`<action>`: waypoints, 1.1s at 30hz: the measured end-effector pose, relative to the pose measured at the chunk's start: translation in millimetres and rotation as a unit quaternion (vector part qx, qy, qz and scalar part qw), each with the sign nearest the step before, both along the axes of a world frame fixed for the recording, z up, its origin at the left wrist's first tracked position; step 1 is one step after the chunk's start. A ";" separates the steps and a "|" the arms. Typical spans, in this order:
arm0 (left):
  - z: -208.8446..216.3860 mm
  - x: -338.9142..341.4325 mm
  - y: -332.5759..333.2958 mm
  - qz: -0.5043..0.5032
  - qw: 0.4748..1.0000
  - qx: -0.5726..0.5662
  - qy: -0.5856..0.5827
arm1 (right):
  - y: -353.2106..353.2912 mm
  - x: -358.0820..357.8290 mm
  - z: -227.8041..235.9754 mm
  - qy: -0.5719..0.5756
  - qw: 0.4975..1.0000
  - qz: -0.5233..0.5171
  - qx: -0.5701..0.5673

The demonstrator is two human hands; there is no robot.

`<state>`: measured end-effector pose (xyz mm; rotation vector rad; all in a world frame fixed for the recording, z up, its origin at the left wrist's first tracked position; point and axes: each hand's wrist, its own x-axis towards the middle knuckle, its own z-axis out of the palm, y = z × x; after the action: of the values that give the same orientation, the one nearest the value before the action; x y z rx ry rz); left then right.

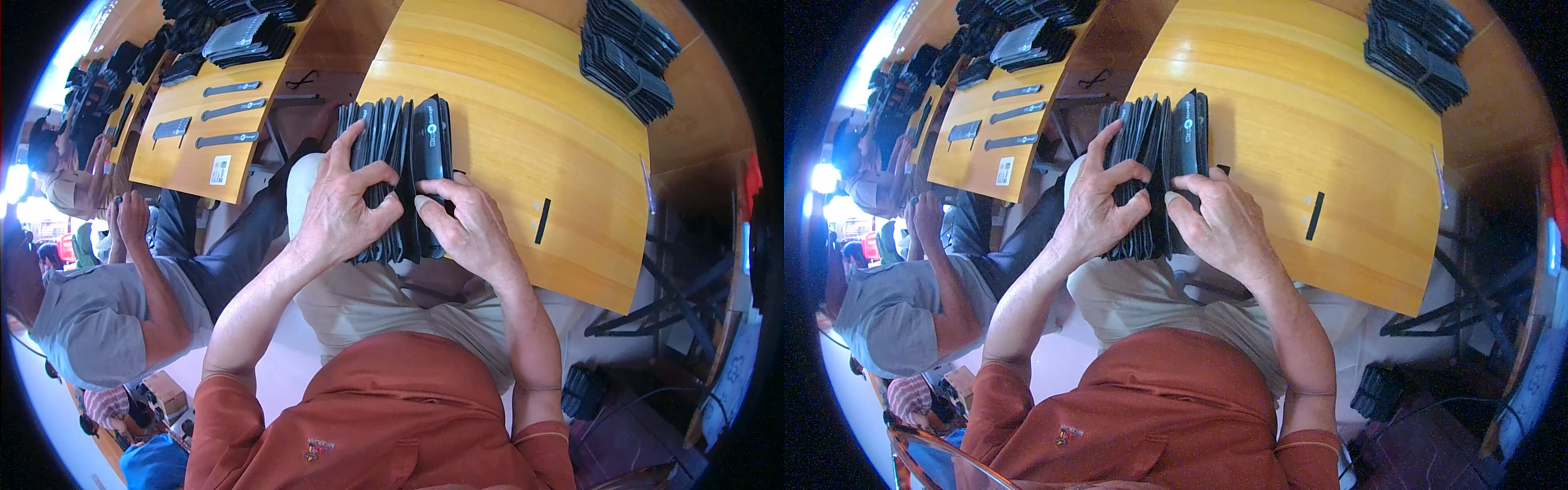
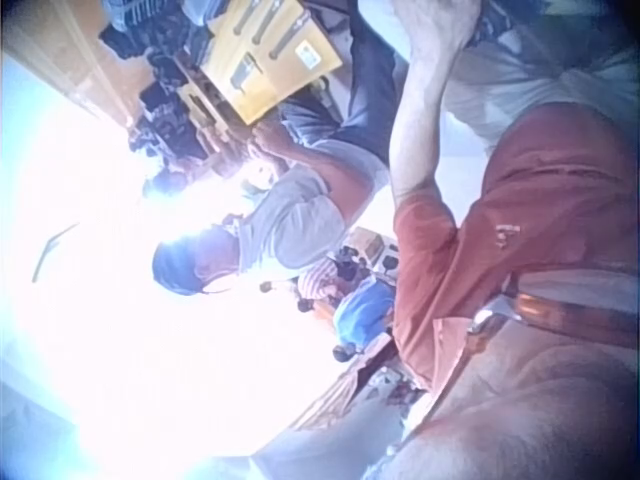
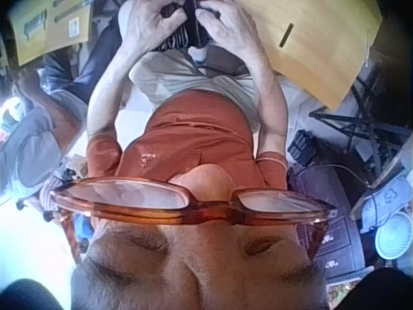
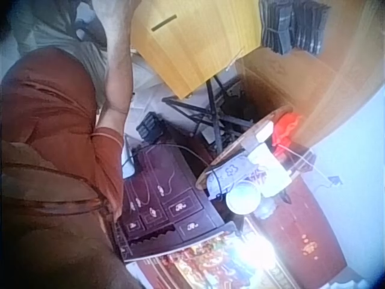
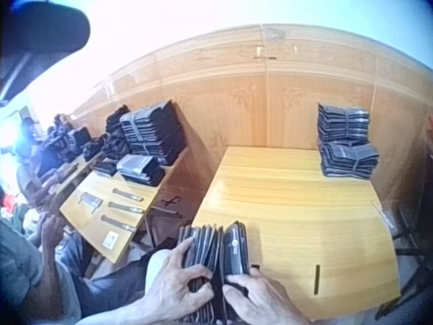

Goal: Sorting and stacking black textile straps into a bundle at a workstation.

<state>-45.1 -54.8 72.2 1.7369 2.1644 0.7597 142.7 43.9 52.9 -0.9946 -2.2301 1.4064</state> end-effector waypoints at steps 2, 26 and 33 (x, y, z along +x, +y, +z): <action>-0.8 -1.4 0.3 -0.016 1.000 0.008 -0.003 | -0.1 -0.8 0.7 -0.002 1.000 0.003 0.009; -5.4 -4.9 -2.8 -0.011 1.000 0.022 -0.011 | -13.9 -13.9 -2.4 -0.001 0.988 -0.006 0.154; -4.4 -1.9 -2.1 0.005 0.999 0.035 -0.001 | -18.1 -20.0 -0.8 -0.039 0.993 -0.017 0.107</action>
<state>-47.0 -56.8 67.8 1.7583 2.1726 0.8483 122.7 25.8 52.0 -1.0227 -2.3487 1.1044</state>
